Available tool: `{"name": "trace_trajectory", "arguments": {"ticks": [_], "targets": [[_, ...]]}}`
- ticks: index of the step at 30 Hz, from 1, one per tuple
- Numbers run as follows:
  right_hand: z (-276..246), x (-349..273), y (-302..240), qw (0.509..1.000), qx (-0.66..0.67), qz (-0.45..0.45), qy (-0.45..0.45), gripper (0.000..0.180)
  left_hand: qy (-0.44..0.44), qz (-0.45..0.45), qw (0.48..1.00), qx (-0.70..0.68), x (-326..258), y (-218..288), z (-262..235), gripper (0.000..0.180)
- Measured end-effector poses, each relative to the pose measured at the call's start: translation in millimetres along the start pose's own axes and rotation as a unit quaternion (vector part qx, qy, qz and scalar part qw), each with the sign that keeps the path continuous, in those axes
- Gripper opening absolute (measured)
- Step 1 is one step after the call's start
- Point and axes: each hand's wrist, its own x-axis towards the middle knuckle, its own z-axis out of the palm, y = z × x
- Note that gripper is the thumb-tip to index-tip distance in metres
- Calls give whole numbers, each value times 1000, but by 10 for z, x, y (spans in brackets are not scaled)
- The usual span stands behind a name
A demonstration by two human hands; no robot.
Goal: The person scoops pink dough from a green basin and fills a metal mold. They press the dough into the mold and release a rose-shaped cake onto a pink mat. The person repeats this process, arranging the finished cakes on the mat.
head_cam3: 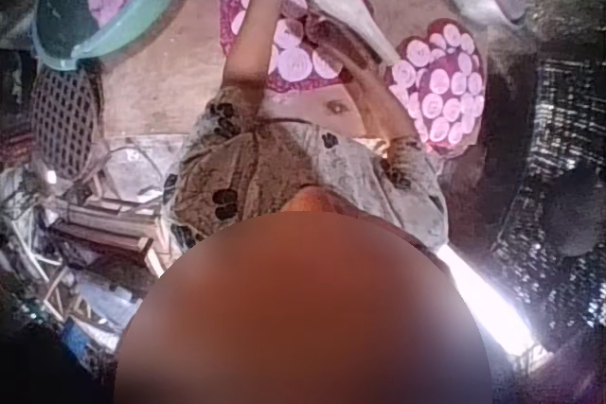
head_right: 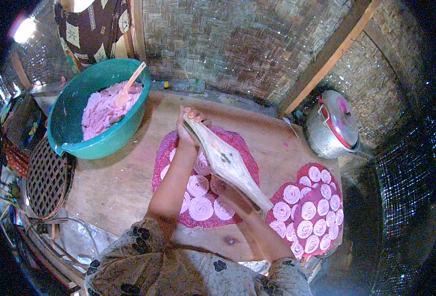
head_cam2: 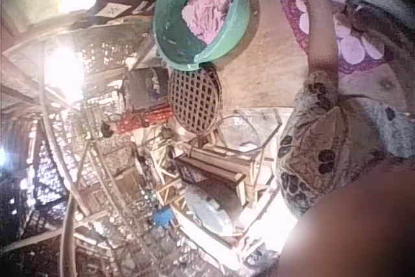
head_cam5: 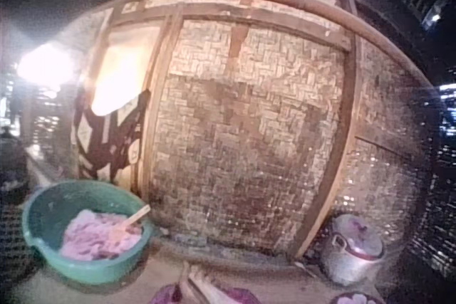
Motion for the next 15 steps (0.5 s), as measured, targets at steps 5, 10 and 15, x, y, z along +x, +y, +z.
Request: {"name": "trace_trajectory", "arguments": {"ticks": [5,10,15], "targets": [[217,34,41,1000,-20,-2,-8,60,-17,-44,999,-23,32,-95,216,49],[581,-577,-557,979,-194,47,39,57,-13,-73,997,25,84,-177,293,55],[569,-1214,-1039,877,-375,119,277,66,158,-89,978,99,20,-682,-83,63]]}}
